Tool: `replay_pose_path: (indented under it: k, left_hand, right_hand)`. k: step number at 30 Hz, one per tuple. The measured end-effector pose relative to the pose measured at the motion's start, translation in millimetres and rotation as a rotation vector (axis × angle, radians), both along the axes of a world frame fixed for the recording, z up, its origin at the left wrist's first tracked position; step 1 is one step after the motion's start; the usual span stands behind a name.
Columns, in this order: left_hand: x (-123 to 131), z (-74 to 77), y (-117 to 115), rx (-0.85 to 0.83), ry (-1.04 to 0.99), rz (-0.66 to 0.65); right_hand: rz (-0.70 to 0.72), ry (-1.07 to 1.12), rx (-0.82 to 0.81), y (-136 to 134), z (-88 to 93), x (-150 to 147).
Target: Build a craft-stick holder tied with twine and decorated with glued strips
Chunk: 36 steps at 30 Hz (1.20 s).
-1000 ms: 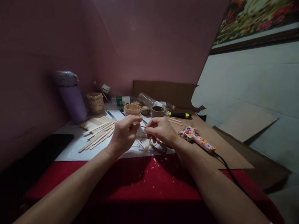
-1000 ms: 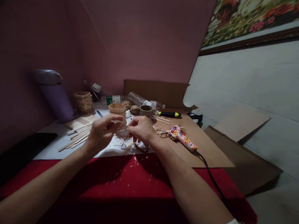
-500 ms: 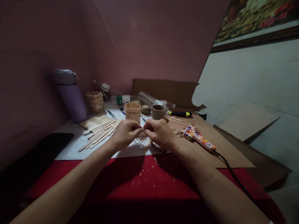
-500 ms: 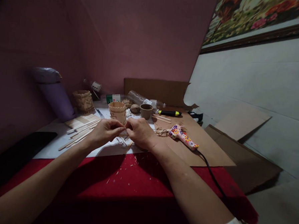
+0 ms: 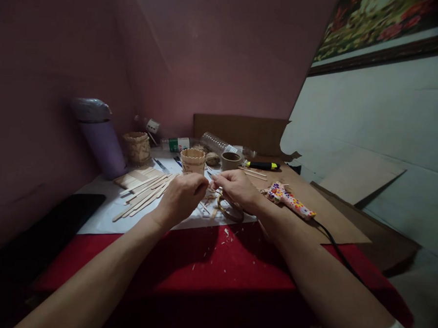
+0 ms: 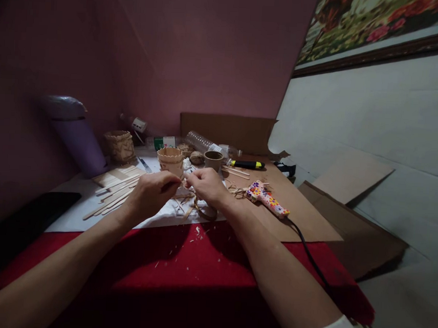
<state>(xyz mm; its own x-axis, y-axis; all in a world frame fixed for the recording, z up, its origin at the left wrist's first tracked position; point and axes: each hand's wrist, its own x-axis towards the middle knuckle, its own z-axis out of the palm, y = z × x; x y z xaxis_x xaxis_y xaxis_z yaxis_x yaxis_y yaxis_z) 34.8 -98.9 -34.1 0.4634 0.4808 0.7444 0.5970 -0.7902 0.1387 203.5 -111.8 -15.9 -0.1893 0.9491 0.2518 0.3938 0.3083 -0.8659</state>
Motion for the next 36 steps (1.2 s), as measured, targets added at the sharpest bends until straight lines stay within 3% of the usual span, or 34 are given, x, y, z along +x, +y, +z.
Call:
replay_pose_path:
  k: [2, 5, 10, 15, 18, 25, 29, 36]
  left_hand:
    - [-1, 0.2, 0, 0.008, -0.001, -0.053]
    - [-1, 0.9, 0, 0.003, 0.012, -0.081]
    - [-1, 1.0, -1, -0.036, -0.011, -0.071]
    - [-1, 1.4, -1, -0.107, -0.028, -0.058]
    - [0, 4.9, -2, -0.314, -0.114, -0.086]
    - [3, 16.0, -6, -1.034, -0.470, -0.177]
    - [2, 18.8, -7, -1.162, -0.616, -0.224]
    - [0, 19.4, -6, -1.214, -0.642, -0.218]
  right_hand:
    - [0.052, 0.091, -0.142, -1, 1.8, 0]
    - [0.096, 0.131, -0.178, -2, 3.6, 0]
    - [0.078, 0.160, -0.006, 4, -0.2, 1]
    - [0.092, -0.047, 0.154, 6, -3.6, 5]
    - [0.064, -0.137, 0.257, 3, -2.7, 5]
    - [0.034, -0.296, 0.518, -1, -1.0, 2]
    - [0.045, -0.288, 0.517, 0, -2.8, 1]
    - [0.107, -0.272, 0.419, -4, -4.0, 1]
